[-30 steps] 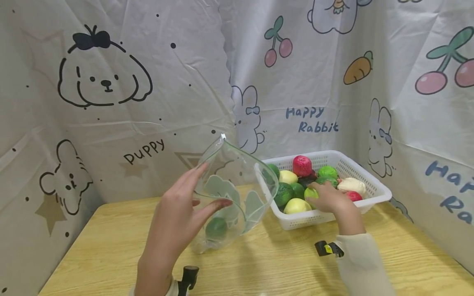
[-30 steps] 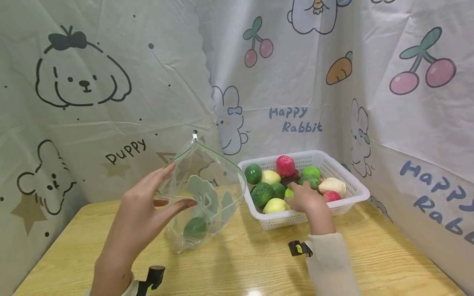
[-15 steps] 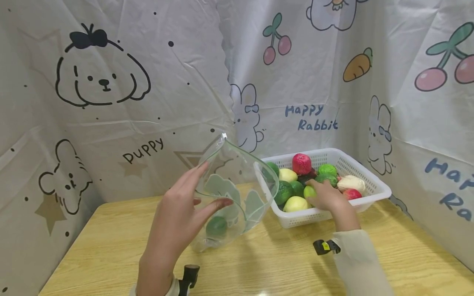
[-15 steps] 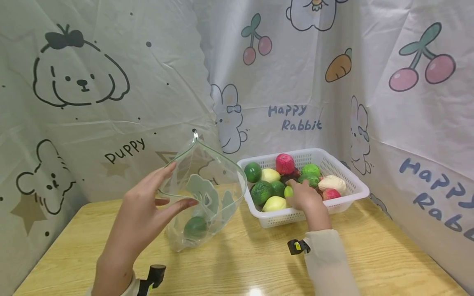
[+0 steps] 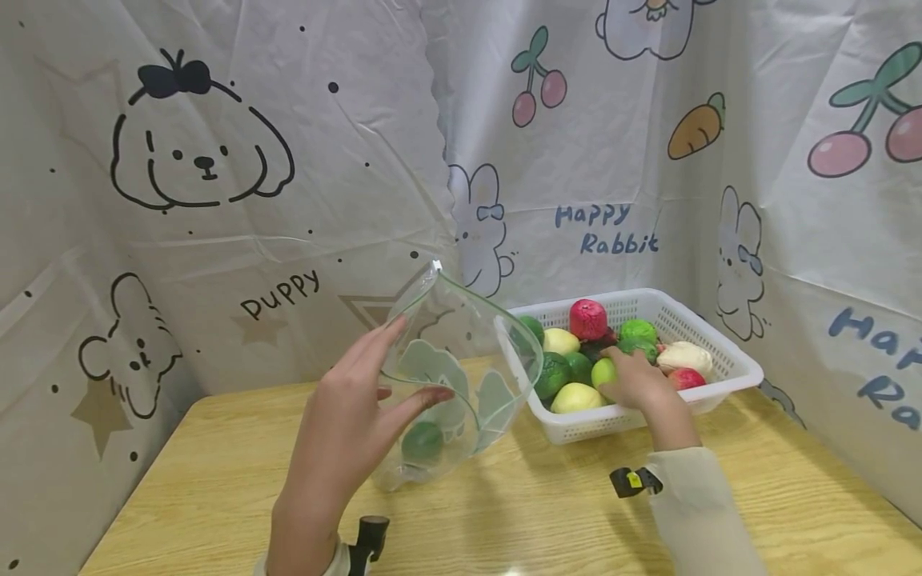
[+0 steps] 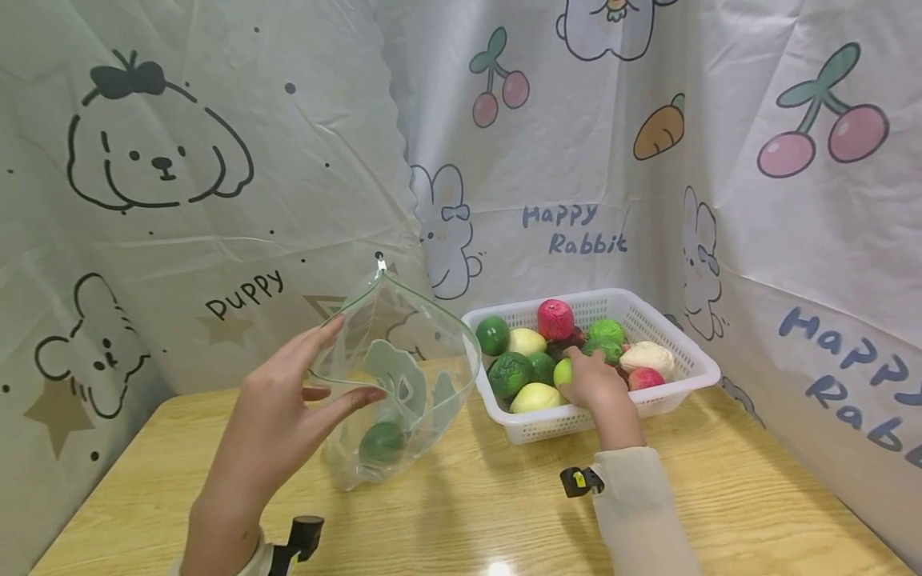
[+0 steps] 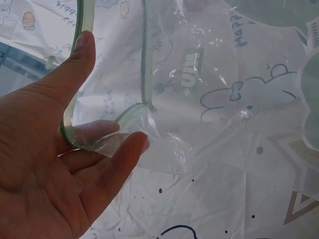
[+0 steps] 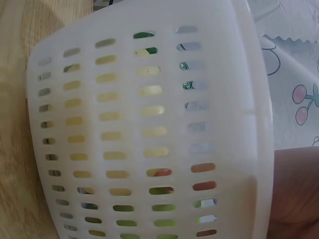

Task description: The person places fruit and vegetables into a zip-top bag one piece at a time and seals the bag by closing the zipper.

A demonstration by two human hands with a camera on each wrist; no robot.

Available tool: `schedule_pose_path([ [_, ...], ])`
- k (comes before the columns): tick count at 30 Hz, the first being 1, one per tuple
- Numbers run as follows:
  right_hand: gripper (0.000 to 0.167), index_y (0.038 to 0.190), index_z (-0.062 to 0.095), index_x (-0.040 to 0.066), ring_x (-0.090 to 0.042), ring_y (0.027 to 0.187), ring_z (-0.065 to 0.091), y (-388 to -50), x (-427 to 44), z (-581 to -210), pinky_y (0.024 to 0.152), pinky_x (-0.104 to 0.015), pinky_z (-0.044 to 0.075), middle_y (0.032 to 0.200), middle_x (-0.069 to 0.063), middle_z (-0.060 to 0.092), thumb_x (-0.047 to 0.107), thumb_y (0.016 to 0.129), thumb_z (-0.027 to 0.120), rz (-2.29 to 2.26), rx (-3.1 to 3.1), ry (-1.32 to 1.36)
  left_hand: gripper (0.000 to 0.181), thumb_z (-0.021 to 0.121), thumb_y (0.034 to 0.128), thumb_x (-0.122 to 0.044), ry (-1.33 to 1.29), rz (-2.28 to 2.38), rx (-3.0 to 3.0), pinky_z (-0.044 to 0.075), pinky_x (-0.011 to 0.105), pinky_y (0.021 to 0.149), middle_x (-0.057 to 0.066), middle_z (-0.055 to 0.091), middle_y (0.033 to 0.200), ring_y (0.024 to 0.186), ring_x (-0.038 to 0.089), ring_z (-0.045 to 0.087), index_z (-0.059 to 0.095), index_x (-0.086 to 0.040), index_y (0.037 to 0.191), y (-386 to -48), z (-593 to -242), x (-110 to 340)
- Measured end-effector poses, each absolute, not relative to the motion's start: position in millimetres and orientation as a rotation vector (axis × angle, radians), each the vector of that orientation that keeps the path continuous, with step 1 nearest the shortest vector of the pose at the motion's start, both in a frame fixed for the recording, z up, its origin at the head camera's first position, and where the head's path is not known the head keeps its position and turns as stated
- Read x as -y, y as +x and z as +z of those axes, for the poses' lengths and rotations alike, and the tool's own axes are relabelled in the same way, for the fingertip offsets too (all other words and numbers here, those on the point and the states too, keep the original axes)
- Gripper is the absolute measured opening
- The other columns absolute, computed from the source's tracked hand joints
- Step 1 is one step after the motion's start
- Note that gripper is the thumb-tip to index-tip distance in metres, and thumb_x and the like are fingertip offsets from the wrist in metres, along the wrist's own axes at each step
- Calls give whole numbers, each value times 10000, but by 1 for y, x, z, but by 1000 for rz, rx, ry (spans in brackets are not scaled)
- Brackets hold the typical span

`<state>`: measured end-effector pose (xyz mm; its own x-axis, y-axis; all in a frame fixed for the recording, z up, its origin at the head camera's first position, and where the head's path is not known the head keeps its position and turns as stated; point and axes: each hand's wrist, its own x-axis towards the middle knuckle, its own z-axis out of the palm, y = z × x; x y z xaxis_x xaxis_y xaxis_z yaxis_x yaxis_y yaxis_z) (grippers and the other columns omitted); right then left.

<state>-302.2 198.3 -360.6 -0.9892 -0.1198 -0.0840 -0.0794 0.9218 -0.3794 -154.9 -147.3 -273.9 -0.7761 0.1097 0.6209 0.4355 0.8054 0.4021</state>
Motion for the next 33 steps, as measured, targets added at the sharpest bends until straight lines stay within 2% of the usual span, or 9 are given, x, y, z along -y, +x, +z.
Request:
schedule_pose_path([
  [4, 682, 1521, 359, -24, -655, 1317, 361, -302, -198, -360, 972, -816, 356, 1469, -477, 267, 234, 962, 651, -599, -2974, -148, 866, 846, 787, -464, -398, -726, 2397, 625, 346, 726, 52, 531, 1495, 822, 199, 739, 488, -151, 1510, -155, -274, 148],
  [13, 637, 1487, 416, -9, -650, 1268, 423, -301, -198, -359, 945, -779, 417, 1429, -470, 325, 226, 952, 671, -582, -3010, -204, 860, 852, 787, -446, -395, -726, 2394, 625, 340, 720, 62, 535, 1492, 822, 205, 739, 492, -144, 1507, -154, -274, 149],
  [23, 648, 1504, 408, -9, -638, 1302, 397, -290, -195, -341, 976, -770, 400, 1465, -464, 318, 236, 965, 672, -643, -3089, -334, 837, 850, 789, -446, -399, -753, 2379, 623, 398, 731, 45, 550, 1477, 807, 212, 739, 507, -163, 1499, -152, -272, 150],
  [27, 637, 1505, 420, 7, -591, 1268, 457, -280, -191, -327, 962, -745, 432, 1428, -422, 394, 246, 975, 681, -705, -3134, -378, 844, 855, 785, -440, -403, -756, 2373, 624, 378, 726, 49, 552, 1475, 815, 212, 738, 506, -157, 1500, -152, -272, 151],
  [33, 651, 1525, 409, 49, -458, 1123, 551, -263, -187, -307, 844, -606, 540, 1323, -309, 485, 280, 983, 683, -836, -3208, -435, 847, 855, 785, -442, -395, -748, 2386, 622, 391, 734, 40, 549, 1477, 807, 199, 733, 502, -160, 1502, -153, -272, 151],
])
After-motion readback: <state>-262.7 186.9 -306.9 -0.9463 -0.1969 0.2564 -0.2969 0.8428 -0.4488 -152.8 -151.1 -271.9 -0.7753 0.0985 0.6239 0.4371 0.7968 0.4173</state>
